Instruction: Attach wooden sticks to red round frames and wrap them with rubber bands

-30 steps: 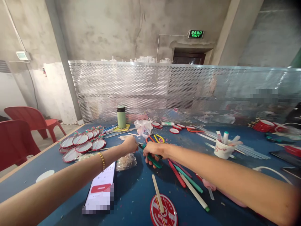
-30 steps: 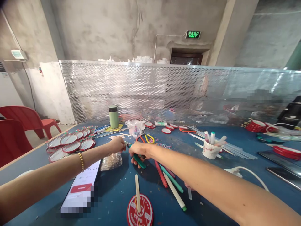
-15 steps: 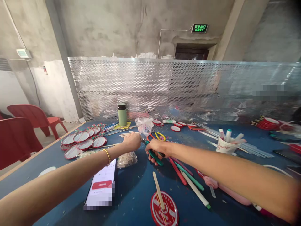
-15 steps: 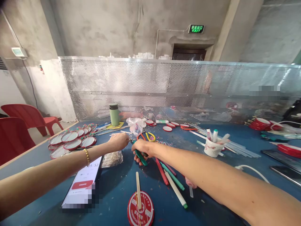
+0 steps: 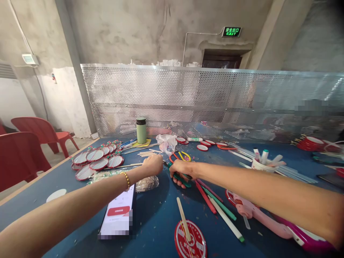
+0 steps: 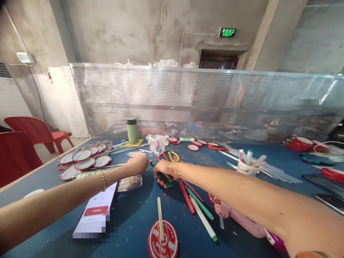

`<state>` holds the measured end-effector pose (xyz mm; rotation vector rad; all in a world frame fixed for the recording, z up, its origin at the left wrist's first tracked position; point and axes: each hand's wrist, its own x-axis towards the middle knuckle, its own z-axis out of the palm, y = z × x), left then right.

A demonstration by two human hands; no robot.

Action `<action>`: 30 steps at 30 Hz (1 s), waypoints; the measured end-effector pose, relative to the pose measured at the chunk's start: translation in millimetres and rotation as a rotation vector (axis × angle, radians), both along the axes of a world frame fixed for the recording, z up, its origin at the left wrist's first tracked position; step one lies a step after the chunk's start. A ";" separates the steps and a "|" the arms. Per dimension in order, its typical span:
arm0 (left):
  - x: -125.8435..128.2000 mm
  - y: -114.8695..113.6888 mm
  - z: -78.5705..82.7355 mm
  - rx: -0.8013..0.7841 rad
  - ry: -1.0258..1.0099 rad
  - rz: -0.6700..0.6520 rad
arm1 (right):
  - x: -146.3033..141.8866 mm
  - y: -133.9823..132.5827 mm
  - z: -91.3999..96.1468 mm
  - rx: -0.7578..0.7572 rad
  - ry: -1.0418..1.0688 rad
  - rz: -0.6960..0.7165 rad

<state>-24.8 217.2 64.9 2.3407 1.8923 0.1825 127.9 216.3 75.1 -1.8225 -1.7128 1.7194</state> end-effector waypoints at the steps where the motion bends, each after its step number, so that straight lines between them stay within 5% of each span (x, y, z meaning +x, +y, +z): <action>1: -0.1 1.0 -0.4 0.003 0.002 -0.002 | 0.2 0.5 -0.2 -0.008 0.008 0.006; 14: -15.5 10.8 21.8 0.010 -0.212 -0.229 | 29.3 -6.9 10.6 -0.234 0.400 0.055; 20: -15.6 12.8 24.5 0.065 -0.368 -0.112 | 16.5 -23.8 19.1 0.130 0.131 -0.049; 23: -20.2 20.9 28.3 0.151 -0.413 -0.058 | 12.7 -31.2 21.6 0.193 0.069 -0.086; 30: -38.0 24.3 25.2 0.101 -0.512 -0.179 | 30.7 -23.9 39.3 0.479 0.052 -0.209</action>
